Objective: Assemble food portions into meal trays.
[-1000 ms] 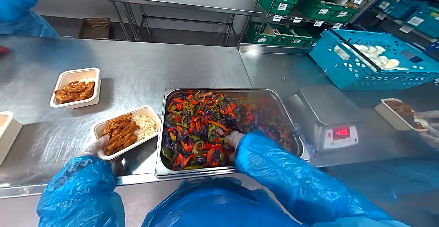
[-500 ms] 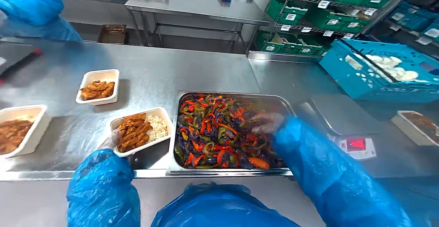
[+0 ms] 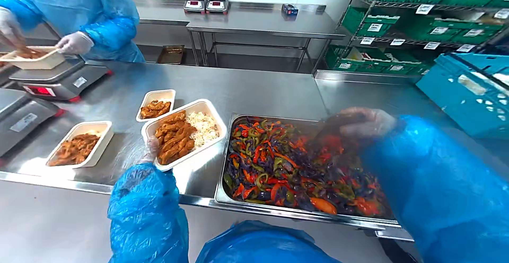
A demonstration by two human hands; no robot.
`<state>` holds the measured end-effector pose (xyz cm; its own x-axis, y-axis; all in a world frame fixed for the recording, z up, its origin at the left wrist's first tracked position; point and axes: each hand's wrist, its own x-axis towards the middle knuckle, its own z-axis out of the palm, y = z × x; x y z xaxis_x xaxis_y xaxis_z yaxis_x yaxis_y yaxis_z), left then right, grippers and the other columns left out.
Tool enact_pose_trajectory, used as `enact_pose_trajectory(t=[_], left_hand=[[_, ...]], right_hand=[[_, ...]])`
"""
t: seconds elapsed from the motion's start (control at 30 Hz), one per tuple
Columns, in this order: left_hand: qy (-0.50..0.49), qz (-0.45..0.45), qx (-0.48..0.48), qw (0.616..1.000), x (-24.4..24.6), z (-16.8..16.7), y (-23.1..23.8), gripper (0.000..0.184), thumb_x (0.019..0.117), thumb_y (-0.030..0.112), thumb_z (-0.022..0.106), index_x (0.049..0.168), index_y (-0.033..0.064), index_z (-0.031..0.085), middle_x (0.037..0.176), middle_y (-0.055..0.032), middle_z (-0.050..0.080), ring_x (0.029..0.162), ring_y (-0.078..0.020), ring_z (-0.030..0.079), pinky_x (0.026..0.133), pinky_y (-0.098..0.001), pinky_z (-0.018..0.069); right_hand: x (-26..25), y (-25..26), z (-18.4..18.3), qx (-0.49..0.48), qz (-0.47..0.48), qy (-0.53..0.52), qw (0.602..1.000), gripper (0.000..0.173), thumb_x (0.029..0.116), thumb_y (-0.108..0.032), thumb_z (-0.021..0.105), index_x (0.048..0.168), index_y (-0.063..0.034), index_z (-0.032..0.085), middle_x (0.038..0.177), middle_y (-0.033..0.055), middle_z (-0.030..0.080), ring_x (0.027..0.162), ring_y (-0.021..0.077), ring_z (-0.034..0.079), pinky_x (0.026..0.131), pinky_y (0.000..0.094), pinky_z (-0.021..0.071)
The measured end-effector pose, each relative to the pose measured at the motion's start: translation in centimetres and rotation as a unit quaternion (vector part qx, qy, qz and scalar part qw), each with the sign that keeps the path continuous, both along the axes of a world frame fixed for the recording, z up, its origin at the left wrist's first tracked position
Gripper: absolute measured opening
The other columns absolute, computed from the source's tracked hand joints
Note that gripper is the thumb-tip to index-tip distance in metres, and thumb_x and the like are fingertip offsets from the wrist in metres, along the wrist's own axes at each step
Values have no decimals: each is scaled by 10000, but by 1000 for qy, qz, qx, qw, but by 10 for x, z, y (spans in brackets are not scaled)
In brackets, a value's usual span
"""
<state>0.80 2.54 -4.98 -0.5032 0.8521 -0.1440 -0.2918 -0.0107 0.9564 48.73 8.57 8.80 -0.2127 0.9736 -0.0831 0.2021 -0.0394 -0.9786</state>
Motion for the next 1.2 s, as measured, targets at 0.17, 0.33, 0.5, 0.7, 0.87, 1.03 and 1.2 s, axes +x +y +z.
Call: enact_pose_trajectory(t=[0.17, 0.33, 0.5, 0.7, 0.87, 1.03, 1.2], left_hand=[[154, -108, -115, 975, 81, 21, 23, 510, 1113, 345, 262, 1453, -15, 383, 1277, -158, 587, 1118, -128, 586, 977, -296, 476], [85, -185, -168, 964, 168, 31, 40, 414, 1104, 274, 397, 1420, 11, 445, 1129, -122, 636, 952, -95, 628, 859, -287, 535], [76, -228, -179, 954, 202, 44, 39, 414, 1105, 234, 410, 1451, 8, 426, 1184, -154, 624, 988, -106, 623, 902, -284, 514], [38, -255, -145, 955, 203, 26, 46, 375, 1108, 258, 387, 1386, 19, 466, 1030, -70, 659, 876, -51, 650, 810, -248, 553], [44, -277, -150, 948, 203, 23, 45, 423, 1123, 282, 281, 1392, 10, 461, 1108, -88, 641, 953, -67, 630, 857, -260, 533], [35, -258, -154, 953, 194, 15, 48, 469, 1124, 324, 248, 1425, 14, 432, 1154, -103, 624, 988, -78, 610, 883, -274, 515], [52, -282, -123, 950, 187, 0, 54, 482, 1128, 290, 161, 1402, 8, 441, 1154, -76, 600, 988, -41, 578, 878, -226, 489]], right_hand=[[-8, 7, 47, 106, 98, 7, 989, 304, 861, 161, 539, 1073, -8, 677, 891, -14, 752, 795, 37, 712, 732, 199, 600], [-20, 17, 72, 133, 179, 45, 974, 249, 871, 96, 614, 1086, -5, 690, 947, 45, 756, 844, 126, 733, 757, 281, 629], [-33, 16, 57, 77, 184, 41, 979, 289, 819, 137, 669, 1082, 19, 689, 931, 70, 756, 805, 124, 733, 723, 277, 625], [-44, 18, 4, 21, 213, -81, 973, 317, 769, 131, 771, 1056, 7, 721, 910, 73, 748, 772, 83, 714, 683, 228, 594], [-54, 21, -10, 31, 277, -160, 947, 300, 767, 156, 774, 1029, 20, 726, 1021, 101, 741, 915, 123, 707, 829, 278, 589], [-63, 16, -14, 93, 302, -255, 914, 285, 794, 101, 783, 1058, -2, 751, 1090, 137, 719, 994, 182, 694, 904, 344, 573], [-82, 22, -15, 30, 329, -338, 881, 249, 842, 105, 743, 1061, -13, 765, 1183, 148, 700, 1154, 229, 646, 1018, 380, 516]])
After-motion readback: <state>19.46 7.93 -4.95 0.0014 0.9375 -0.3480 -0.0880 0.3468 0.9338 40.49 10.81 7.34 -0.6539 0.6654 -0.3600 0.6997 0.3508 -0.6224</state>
